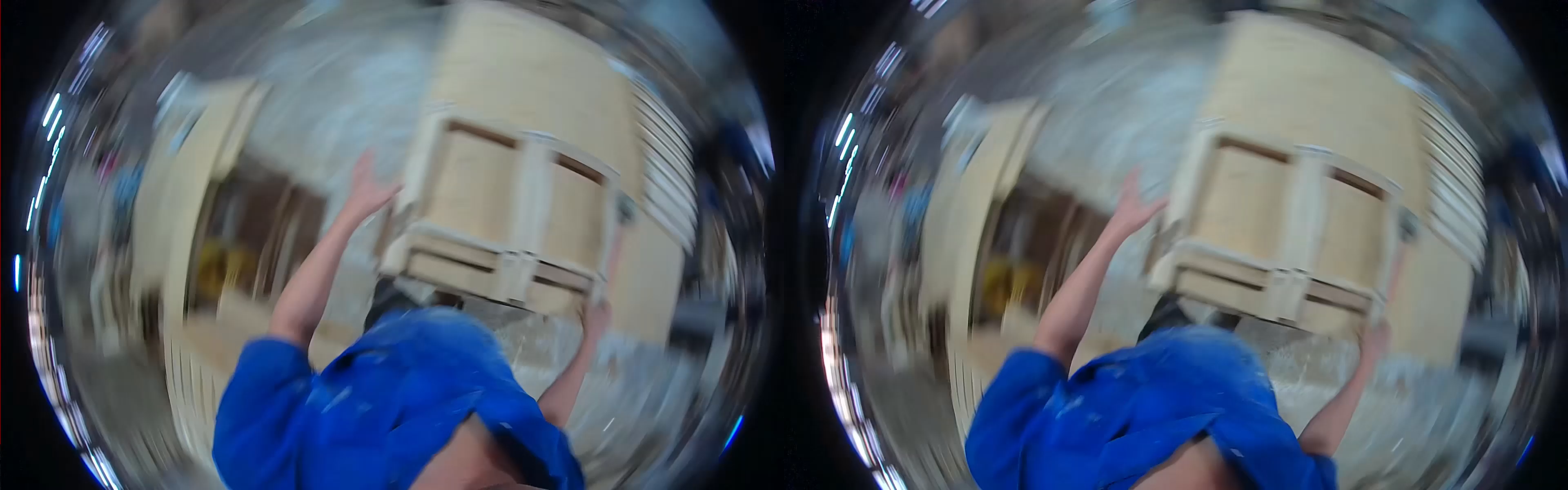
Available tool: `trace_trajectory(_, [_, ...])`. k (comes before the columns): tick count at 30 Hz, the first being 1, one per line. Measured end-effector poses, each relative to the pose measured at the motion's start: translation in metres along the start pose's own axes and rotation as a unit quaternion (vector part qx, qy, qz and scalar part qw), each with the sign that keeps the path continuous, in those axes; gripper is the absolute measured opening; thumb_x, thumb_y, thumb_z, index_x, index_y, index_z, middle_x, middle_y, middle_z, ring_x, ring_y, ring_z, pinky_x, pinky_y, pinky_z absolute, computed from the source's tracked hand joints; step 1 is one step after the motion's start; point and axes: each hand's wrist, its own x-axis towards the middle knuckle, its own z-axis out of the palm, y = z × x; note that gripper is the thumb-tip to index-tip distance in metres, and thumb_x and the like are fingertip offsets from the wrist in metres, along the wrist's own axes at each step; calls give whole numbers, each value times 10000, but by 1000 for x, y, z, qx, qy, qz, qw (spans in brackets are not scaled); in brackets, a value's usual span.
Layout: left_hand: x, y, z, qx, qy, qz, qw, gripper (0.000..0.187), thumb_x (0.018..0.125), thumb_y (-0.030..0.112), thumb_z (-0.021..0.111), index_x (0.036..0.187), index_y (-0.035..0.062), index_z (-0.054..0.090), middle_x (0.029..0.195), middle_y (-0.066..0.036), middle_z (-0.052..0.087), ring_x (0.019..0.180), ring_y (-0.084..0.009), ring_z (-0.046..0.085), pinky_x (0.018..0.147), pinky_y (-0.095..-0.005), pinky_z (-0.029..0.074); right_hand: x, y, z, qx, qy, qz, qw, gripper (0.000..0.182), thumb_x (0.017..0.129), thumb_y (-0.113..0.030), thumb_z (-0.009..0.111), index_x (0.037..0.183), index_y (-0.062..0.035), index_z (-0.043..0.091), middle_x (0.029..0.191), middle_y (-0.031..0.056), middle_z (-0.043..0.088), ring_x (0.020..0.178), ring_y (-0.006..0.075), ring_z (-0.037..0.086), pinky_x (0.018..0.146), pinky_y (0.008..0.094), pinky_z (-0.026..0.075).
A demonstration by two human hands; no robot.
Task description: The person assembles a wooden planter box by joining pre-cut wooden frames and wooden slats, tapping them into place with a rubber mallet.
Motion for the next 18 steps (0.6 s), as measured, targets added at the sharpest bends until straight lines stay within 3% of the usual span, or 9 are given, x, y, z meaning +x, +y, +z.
trace_trajectory(1, [-28,-8,-25,11,60,-5,998,1114,751,506,781,1535,-12,183,1565,-281,230,1462,-406,222,1199,-479,218,1,-16,-18,55,-58,1,997,620,798,-451,716,1104,82,632,1042,280,664,977,418,642,842,509,495])
trace_trajectory(4, [-136,-15,-121,72,172,-114,976,1066,734,482,791,1522,5,254,1543,-295,257,1446,-422,244,1183,-508,230,17,-2,-19,21,-18,-110,994,677,794,-518,713,951,136,634,905,314,655,877,460,624,797,519,475])
trace_trajectory(7, [-235,-26,-200,274,325,-97,900,973,692,455,822,1448,6,405,1492,-302,339,1412,-438,303,1161,-512,257,63,-20,-27,-68,-56,-131,987,670,811,-502,707,994,138,629,911,314,651,886,453,620,819,499,474])
trace_trajectory(8, [-275,-19,-222,311,338,-131,878,1010,669,449,836,1454,3,385,1467,-294,378,1394,-430,338,1158,-505,273,76,-35,-32,-64,28,-160,985,655,828,-483,699,1040,132,626,960,302,654,923,443,617,841,485,473])
trace_trajectory(9, [-316,-22,-236,325,323,-194,867,1065,638,480,843,1464,2,370,1465,-290,385,1375,-430,362,1149,-497,294,87,-50,-41,-59,110,-186,975,642,845,-464,692,1087,126,622,1009,289,657,960,433,613,862,470,473])
trace_trajectory(11, [-398,-23,-251,307,245,-336,856,1153,571,503,872,1468,-3,355,1456,-284,399,1350,-422,394,1131,-480,335,134,-101,-57,10,-7,-256,967,646,878,-511,652,1112,91,628,1035,290,647,971,437,611,869,492,471])
trace_trajectory(13, [-474,-25,-251,263,120,-447,847,1196,507,483,905,1455,-5,364,1442,-277,413,1337,-415,410,1115,-477,363,160,-164,-50,40,130,-349,927,580,900,-445,657,1165,70,628,1045,271,643,998,416,612,871,466,477])
trace_trajectory(14, [-502,-23,-244,251,55,-478,840,1206,479,470,916,1447,-2,373,1436,-271,420,1329,-417,416,1108,-484,371,147,-211,-68,51,76,-328,940,606,901,-456,659,1217,59,613,1124,260,634,1059,394,603,917,441,473])
trace_trajectory(18, [-548,4,-199,288,166,-472,816,1082,487,388,907,1399,35,443,1376,-209,483,1283,-410,455,1072,-476,402,111,-350,-84,164,-17,-378,911,636,897,-463,675,1288,32,598,1237,232,618,1097,329,612,958,397,473])
